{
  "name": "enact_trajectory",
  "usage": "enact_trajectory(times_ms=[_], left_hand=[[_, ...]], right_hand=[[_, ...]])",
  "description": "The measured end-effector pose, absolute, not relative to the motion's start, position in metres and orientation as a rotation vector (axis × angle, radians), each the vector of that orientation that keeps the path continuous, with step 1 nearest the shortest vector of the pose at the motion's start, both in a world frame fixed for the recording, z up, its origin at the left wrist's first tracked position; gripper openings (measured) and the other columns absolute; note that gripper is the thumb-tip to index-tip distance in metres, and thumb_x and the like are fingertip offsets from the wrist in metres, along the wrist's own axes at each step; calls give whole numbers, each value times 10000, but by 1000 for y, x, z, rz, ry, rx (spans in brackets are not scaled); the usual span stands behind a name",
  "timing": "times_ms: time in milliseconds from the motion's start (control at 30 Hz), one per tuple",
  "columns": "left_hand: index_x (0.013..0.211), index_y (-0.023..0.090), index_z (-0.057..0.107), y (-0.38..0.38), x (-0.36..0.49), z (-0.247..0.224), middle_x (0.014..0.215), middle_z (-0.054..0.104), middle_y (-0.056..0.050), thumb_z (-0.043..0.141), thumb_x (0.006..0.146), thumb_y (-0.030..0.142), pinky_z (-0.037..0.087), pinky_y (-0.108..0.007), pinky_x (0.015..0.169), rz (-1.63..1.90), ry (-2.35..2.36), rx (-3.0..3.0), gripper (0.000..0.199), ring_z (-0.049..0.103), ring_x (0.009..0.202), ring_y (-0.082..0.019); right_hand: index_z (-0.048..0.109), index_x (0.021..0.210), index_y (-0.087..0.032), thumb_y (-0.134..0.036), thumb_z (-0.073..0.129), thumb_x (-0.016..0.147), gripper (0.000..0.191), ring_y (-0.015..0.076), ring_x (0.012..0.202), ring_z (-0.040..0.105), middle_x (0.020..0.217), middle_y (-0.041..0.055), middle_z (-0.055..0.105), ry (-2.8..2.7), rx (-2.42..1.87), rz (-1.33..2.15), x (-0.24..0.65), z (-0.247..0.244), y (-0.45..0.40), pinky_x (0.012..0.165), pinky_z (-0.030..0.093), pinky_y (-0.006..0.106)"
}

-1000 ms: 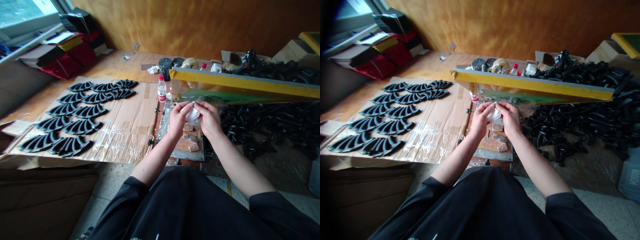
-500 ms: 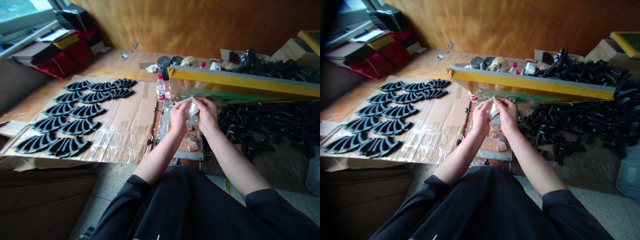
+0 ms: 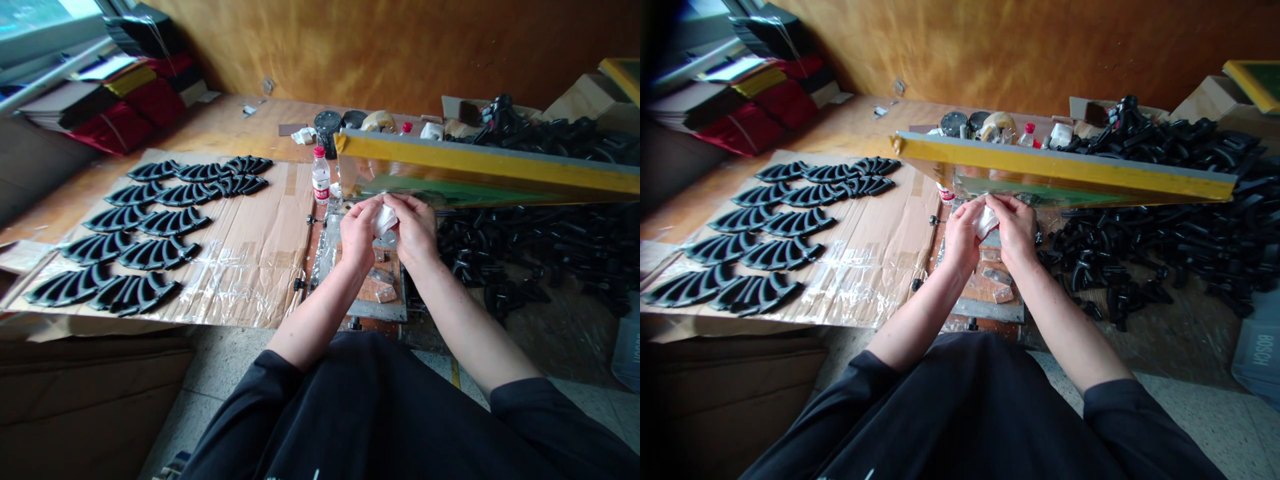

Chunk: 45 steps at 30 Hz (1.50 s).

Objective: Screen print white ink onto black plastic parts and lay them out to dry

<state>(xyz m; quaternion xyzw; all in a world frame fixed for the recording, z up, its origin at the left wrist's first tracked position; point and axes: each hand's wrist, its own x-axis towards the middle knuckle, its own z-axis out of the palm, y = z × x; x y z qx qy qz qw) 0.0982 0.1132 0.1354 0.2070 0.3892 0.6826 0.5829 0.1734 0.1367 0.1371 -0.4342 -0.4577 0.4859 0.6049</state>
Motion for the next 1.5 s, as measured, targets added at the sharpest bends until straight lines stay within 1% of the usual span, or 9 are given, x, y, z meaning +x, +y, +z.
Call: enact_trajectory(times_ms=[100,367,633,800,1000,1300,1500], left_hand=[[847,143,664,112,98,135,760,647,-23,702,754,348,432,-236,614,1601,896,474,228,588,689,-114],[759,151,666,106,102,137,648,602,15,736,712,309,371,-213,535,1632,863,397,179,497,545,-70],[749,159,674,108,104,135,680,630,5,748,692,309,370,-223,566,1631,853,405,176,512,575,-80],[752,155,678,108,104,132,688,635,2,756,680,318,383,-231,596,1645,859,403,195,526,597,-86],[748,153,680,109,101,132,665,625,11,755,678,273,379,-221,587,1674,844,372,158,509,578,-71],[722,148,681,115,100,134,652,620,15,754,695,244,383,-216,595,1696,822,377,124,511,582,-70],[723,151,679,117,98,134,659,619,10,751,715,255,362,-215,562,1693,831,369,127,504,566,-70]], right_hand=[[705,782,-179,-369,756,678,222,146,753,632,810,13,697,-1054,-989,1131,173,138,135,701,503,284],[721,763,-195,-369,782,642,220,148,741,633,799,8,712,-1009,-991,1145,175,135,130,689,506,283],[708,762,-203,-375,779,649,218,150,745,629,796,3,704,-990,-974,1158,177,134,129,671,489,279],[687,761,-204,-362,775,655,210,129,694,601,758,-10,678,-980,-957,1202,176,135,125,621,465,257],[663,778,-207,-335,785,645,221,111,658,575,758,-18,661,-976,-927,1247,172,135,121,597,450,247],[671,804,-208,-356,765,672,219,136,715,604,800,3,678,-1008,-948,1204,170,131,128,654,471,283],[697,790,-208,-351,798,633,235,134,703,603,804,10,689,-954,-918,1227,167,132,129,658,481,287]])
